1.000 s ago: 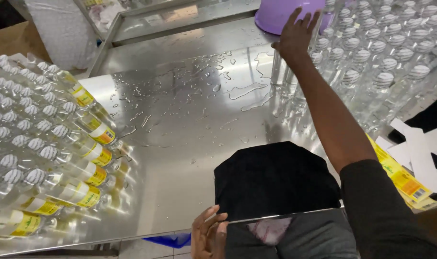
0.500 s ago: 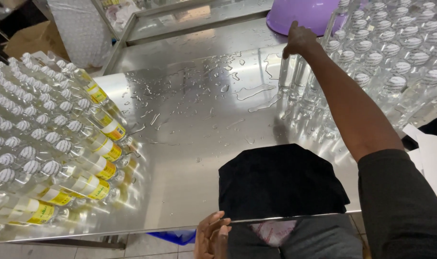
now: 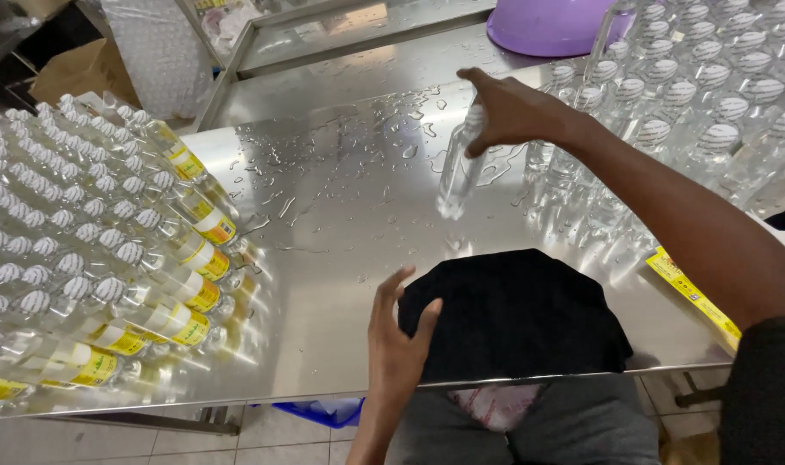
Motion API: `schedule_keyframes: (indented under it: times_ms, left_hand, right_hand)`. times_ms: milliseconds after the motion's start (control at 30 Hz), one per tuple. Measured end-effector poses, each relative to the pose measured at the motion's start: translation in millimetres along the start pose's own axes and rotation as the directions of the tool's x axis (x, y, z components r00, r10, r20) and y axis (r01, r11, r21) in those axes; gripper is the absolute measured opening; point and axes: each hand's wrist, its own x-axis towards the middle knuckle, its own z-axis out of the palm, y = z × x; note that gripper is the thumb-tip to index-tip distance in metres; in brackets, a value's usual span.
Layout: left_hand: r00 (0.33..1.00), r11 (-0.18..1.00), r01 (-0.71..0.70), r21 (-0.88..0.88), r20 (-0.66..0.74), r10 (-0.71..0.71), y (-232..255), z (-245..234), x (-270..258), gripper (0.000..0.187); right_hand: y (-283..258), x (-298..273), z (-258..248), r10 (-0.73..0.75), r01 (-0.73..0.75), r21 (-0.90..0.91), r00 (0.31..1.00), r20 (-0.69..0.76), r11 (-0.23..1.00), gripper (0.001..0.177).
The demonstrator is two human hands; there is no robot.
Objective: Manually peeling adhesive labels and applying them to clear plastic bottles on a production table.
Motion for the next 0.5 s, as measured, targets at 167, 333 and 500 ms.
schedule_keyframes:
  times_ms: [167,333,500]
  left_hand:
    - [0.968,0.982,-0.188,0.035,0.174,0.179,43,22,34,0.108]
    - [0.963,0.986,-0.027,-0.165,0.258,0.070,25,63,12,0.113]
    - [0.984,0.996,0.075,-0.050,0.168,-0.066,-4,92,-3,0.112]
  right_hand:
    - [-46,-90,-3,0.067,-0.113,0.295,0.985,0.161,0.949,0.125]
    - [-17,-132,37,0.039,-0.217,0.559,0.949,0.313,0.800,0.121]
    - [20,-149,98,0.175,-0.228,0.802,0.972,0.156,0.552,0.077]
